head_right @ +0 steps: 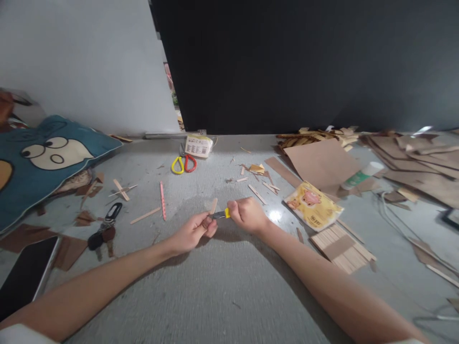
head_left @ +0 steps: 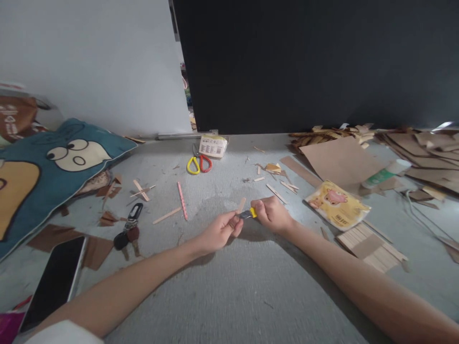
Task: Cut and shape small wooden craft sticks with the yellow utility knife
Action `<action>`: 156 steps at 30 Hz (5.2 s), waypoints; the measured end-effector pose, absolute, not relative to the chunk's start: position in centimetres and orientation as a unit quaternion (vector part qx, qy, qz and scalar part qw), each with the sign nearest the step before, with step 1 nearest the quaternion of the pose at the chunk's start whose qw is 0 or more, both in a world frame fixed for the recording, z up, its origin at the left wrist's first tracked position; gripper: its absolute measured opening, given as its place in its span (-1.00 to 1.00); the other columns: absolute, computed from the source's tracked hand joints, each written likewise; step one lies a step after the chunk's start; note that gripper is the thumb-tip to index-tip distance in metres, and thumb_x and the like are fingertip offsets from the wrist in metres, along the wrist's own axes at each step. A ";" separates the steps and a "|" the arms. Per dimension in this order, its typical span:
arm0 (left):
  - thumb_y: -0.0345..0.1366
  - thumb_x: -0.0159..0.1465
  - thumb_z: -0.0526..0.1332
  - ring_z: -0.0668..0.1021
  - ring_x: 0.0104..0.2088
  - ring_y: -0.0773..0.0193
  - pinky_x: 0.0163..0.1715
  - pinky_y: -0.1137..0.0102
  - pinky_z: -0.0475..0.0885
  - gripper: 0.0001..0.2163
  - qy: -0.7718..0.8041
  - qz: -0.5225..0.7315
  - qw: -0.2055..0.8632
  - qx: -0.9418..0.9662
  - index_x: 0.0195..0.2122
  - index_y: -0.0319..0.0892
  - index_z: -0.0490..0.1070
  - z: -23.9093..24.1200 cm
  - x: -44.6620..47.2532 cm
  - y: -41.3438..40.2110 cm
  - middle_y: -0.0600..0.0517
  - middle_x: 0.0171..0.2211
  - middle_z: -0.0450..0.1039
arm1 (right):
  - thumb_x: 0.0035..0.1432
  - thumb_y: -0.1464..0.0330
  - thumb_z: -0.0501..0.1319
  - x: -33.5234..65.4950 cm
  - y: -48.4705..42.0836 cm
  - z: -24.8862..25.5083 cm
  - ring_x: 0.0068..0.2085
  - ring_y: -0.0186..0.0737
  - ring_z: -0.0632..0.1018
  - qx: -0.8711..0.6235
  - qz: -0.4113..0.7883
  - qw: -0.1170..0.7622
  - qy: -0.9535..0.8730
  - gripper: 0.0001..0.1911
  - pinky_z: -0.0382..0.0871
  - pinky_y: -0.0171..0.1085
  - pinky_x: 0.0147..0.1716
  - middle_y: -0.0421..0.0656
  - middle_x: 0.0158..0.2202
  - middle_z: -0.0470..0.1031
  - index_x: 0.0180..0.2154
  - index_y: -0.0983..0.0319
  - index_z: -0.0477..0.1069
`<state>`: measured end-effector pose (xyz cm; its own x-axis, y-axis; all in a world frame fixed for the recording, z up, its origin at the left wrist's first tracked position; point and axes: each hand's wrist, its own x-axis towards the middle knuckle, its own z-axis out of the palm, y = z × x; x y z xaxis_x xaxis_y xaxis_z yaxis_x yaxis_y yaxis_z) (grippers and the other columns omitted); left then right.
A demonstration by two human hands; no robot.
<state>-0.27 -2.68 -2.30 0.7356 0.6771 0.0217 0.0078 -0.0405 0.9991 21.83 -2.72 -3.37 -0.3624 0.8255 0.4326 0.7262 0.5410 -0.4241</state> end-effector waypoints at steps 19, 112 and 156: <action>0.27 0.35 0.10 0.14 -0.56 0.39 -0.48 0.38 0.05 -0.49 0.283 0.265 0.640 0.663 -0.44 -0.08 0.12 -2.4 0.2 -2.7 0.22 -0.58 0.06 | 0.52 0.07 -0.36 21.5 -2.7 -3.4 -0.62 -0.29 0.28 -0.474 0.048 0.313 -0.821 -0.28 0.07 -0.26 -0.52 -0.20 -0.68 0.25 -0.56 0.16 0.24; 0.25 0.42 0.01 0.12 -0.51 0.37 -0.46 0.37 0.01 -0.51 0.245 0.281 0.681 0.630 -0.36 -0.10 0.13 -1.9 -0.1 -3.5 0.21 -0.51 0.01 | 0.56 0.19 -0.24 21.6 -3.1 -3.4 -0.66 -0.33 0.22 -0.424 0.047 0.411 -0.806 -0.42 0.04 -0.25 -0.57 -0.26 -0.68 0.18 -0.54 0.14 0.13; 0.01 0.43 0.03 0.21 -0.53 0.34 -0.48 0.39 0.12 -0.58 0.295 0.240 0.605 0.699 -0.51 -0.10 0.14 -2.0 -0.2 -3.3 0.14 -0.56 0.12 | 0.55 0.09 -0.30 22.1 -2.9 -3.8 -0.64 -0.32 0.21 -0.423 0.107 0.332 -0.836 -0.32 0.04 -0.27 -0.55 -0.25 -0.69 0.18 -0.57 0.17 0.21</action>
